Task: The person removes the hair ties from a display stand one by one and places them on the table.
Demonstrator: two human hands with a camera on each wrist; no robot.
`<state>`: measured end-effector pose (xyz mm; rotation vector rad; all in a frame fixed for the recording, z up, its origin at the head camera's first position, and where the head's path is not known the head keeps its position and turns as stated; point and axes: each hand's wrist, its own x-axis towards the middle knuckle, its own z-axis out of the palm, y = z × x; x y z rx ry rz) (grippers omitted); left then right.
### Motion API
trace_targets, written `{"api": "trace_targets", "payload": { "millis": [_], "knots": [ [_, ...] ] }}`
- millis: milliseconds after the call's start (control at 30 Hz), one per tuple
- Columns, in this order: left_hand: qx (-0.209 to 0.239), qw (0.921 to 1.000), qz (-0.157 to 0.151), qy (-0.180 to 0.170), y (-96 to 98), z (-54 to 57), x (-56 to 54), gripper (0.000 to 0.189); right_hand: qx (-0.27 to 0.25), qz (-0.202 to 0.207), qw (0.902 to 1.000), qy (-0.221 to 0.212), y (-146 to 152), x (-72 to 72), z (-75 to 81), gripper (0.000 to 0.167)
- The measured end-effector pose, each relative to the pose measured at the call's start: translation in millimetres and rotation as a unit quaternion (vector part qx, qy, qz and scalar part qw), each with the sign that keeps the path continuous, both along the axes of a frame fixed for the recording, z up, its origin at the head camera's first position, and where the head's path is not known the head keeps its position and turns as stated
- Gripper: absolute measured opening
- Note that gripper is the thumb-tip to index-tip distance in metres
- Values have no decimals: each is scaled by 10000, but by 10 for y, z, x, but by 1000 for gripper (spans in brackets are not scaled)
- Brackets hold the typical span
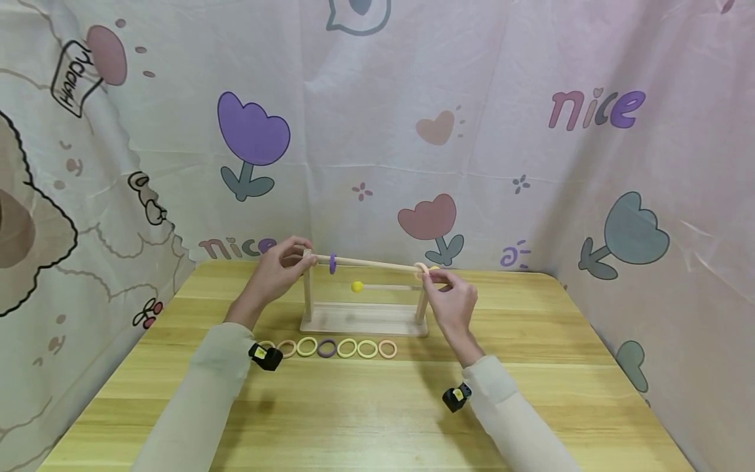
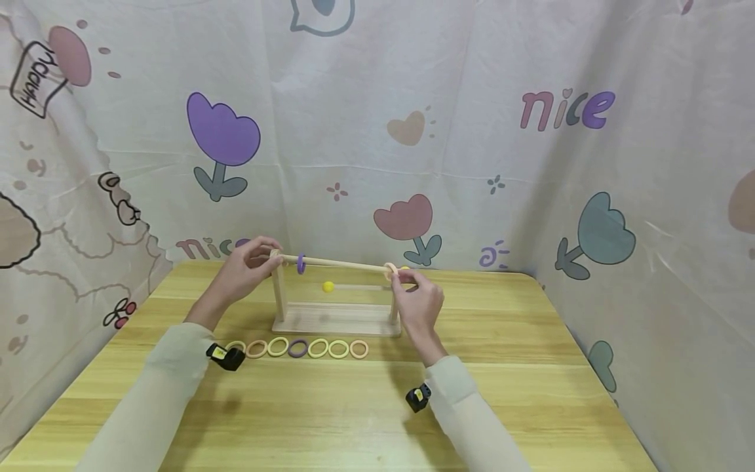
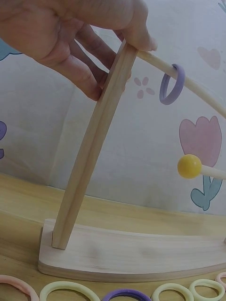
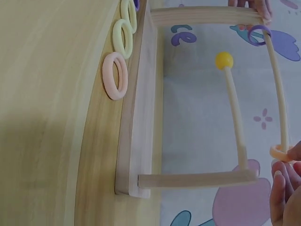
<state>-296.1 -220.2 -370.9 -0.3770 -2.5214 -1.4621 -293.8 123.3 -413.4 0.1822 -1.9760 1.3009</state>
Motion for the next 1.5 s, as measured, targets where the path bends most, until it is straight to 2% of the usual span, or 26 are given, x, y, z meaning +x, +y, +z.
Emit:
{"api": "trace_targets", "payload": {
  "millis": [667,1067,1500],
  "knots": [
    [4,10000,-69,57,1,24,26,31,-349,-103,9989,-284,215,23,22,12],
    [-29,10000,-44,-3,7,16,6,32,-377,-154,9987,-299,293,-22,-14,12],
    [-39,10000,-65,26,0,-4,-11,35,-168,-289,9987,-388,336,-77,-8,12]
  ]
}}
